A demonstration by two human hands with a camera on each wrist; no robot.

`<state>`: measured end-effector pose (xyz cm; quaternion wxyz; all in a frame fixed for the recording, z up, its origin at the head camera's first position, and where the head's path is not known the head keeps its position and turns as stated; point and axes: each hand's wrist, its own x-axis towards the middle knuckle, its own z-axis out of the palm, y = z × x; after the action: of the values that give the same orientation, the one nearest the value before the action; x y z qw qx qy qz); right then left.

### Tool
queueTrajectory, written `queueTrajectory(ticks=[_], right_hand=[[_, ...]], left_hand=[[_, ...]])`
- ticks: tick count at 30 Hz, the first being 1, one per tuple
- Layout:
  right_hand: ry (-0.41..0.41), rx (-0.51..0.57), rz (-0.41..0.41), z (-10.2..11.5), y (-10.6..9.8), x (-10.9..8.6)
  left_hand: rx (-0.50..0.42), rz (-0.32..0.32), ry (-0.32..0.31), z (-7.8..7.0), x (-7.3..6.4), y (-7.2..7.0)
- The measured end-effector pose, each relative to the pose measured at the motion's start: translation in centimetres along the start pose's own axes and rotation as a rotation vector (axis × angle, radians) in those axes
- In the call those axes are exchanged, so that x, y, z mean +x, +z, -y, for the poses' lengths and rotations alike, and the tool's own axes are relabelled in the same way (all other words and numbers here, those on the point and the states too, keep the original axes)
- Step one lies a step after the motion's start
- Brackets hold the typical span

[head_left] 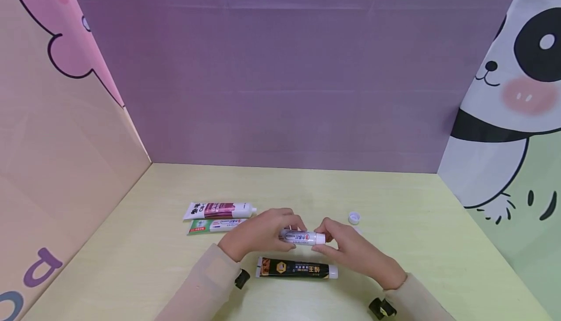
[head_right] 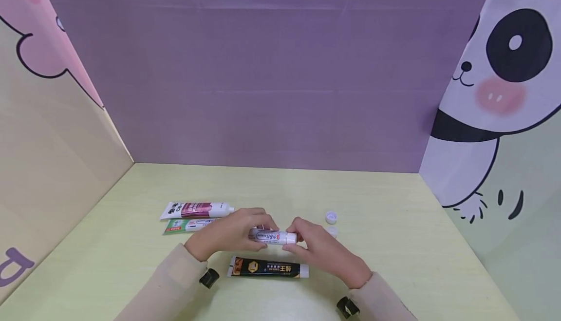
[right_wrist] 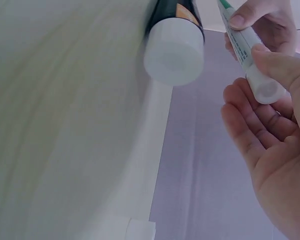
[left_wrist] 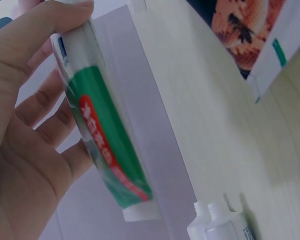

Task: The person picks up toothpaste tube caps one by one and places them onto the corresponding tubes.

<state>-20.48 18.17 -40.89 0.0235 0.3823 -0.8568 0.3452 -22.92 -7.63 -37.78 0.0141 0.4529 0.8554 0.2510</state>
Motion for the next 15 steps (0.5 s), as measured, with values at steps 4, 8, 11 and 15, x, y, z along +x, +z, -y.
queueTrajectory(ticks=[4, 8, 11, 15], right_hand=[[-0.087, -0.054, -0.051, 0.00, -0.14, 0.04], [-0.134, -0.064, -0.083, -0.07, -0.28, 0.07], [-0.135, -0.047, -0.091, -0.13, -0.42, 0.02], [-0.093, -0.015, -0.091, -0.19, -0.75, -0.17]], left_hand=[[0.004, -0.024, 0.028, 0.23, 0.01, 0.06], [-0.001, -0.049, 0.043, 0.38, -0.13, 0.06], [-0.009, -0.058, 0.034, 0.47, -0.33, -0.03], [-0.003, -0.065, -0.005, 0.72, -0.77, -0.37]])
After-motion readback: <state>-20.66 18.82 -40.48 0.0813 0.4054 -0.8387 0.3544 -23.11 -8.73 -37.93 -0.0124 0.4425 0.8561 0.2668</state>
